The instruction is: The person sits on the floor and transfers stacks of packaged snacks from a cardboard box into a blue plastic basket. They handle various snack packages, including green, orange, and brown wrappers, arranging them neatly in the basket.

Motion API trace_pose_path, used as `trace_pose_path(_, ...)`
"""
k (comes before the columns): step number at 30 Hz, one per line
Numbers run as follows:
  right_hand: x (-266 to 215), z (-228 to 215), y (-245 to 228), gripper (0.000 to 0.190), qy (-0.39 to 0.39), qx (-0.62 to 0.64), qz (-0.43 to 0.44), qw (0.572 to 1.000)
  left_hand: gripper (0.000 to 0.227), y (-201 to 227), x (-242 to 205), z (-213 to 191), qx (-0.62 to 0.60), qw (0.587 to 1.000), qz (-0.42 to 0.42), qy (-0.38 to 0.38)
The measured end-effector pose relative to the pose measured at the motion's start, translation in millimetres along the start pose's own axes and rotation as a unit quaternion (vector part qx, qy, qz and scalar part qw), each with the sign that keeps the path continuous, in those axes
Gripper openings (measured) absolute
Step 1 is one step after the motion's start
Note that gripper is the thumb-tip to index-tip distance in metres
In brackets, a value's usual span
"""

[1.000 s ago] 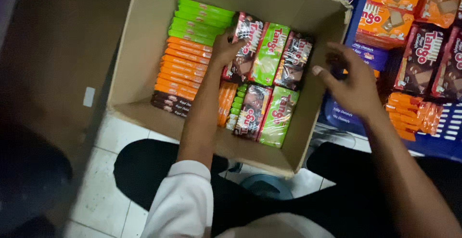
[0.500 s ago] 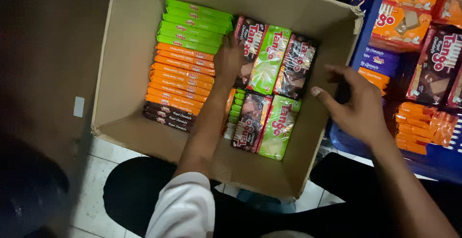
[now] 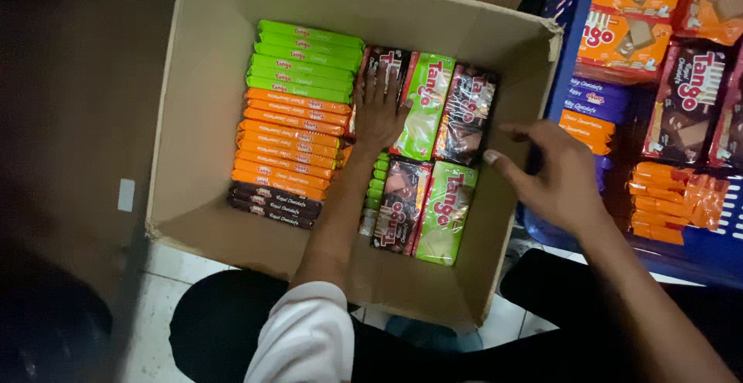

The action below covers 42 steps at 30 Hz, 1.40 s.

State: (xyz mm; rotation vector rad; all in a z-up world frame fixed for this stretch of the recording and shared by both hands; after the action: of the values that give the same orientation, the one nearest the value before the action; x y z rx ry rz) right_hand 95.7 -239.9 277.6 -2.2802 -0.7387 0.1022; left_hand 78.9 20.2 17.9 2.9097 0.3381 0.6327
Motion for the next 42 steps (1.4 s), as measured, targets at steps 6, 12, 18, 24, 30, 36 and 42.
trace_pose_path(6,3.4,-2.1,-3.8,0.032,0.019,0.046,-0.012,0.999,0.074,-5.1,-1.1,6.8,-0.01,0.999,0.019,0.027)
trace_pose_path(12,8.9,-19.0,11.1,0.017,0.015,0.101,0.023,0.995,0.012,35.7,66.3,-63.0,-0.194,0.969,0.036,0.151)
trace_pose_path(18,18.1,-42.2,72.3,0.017,0.049,0.192,0.107,0.974,0.033,192.0,106.0,-162.6,-0.307,0.931,0.105,0.167)
trace_pose_path(24,1.0,-59.1,192.0,0.015,0.067,0.165,0.21,0.961,0.03,297.5,82.1,-143.6,-0.266,0.946,0.183,0.015)
trace_pose_path(30,28.4,-56.5,262.6,0.051,-0.025,-0.127,0.217,0.967,0.032,302.1,79.3,-158.8,-0.193,0.966,0.168,0.029)
trace_pose_path(36,97.1,-35.0,281.2,0.087,-0.05,-0.248,0.067,0.965,0.036,306.8,88.1,-168.1,-0.186,0.97,0.157,-0.022)
trace_pose_path(42,127.0,-19.2,274.8,0.099,-0.069,-0.339,-0.018,0.938,0.037,306.4,92.1,-159.0,-0.184,0.973,0.141,-0.01)
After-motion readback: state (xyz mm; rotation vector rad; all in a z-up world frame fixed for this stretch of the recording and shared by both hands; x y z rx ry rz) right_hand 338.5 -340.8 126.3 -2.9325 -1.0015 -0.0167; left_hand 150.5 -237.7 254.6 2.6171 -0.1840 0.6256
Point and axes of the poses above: each hand's wrist, its own x-axis towards the middle knuckle, its own z-axis out of the palm, y = z × x, the point moved 8 cm from there along x, towards the middle knuckle, and after that the axes turned 8 degrees about y, right-handed, at the moved point
